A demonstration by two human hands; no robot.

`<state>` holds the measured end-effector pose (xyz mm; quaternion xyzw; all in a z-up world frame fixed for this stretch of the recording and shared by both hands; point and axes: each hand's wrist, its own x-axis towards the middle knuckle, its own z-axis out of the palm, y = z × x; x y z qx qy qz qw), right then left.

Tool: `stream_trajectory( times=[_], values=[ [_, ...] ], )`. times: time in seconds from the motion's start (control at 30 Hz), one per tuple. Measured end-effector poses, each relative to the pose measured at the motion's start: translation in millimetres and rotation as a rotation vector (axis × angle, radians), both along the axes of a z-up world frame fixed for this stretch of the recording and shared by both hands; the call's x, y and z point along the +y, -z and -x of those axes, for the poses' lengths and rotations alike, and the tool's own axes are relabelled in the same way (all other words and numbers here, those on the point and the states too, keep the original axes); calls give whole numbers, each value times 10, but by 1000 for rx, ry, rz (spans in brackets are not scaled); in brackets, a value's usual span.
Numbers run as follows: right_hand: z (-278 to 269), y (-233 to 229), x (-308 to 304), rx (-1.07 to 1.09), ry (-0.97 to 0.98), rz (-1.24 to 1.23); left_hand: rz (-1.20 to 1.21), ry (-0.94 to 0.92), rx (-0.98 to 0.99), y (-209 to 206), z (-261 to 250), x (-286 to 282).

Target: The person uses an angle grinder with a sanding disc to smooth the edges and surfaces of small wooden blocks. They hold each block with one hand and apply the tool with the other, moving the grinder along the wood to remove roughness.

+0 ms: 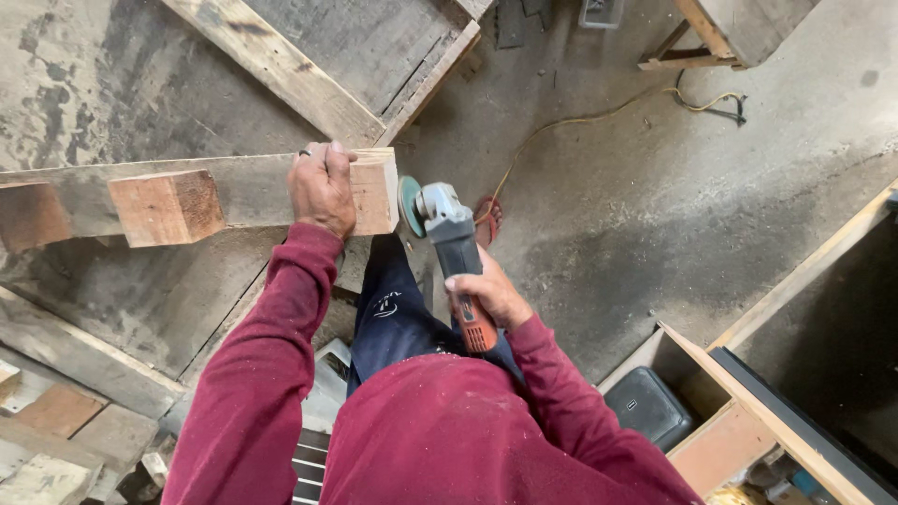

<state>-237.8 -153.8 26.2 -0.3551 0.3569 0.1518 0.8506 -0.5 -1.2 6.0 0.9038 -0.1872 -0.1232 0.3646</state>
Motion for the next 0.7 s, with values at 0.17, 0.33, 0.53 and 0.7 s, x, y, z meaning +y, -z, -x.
stream_trajectory(
  times=[0.17,0.33,0.53,0.7],
  values=[
    [155,-175,-16,-6,-2,5,11,2,4,-6,10,10],
    [125,-271,7,-27,-3,-39,9,37,-34,14,32,35],
    [132,-116,149,13,16,-51,-11,11,-15,16,37,42],
    [217,-34,244,41,79,-80,4,28,-49,8,0,10]
  ],
)
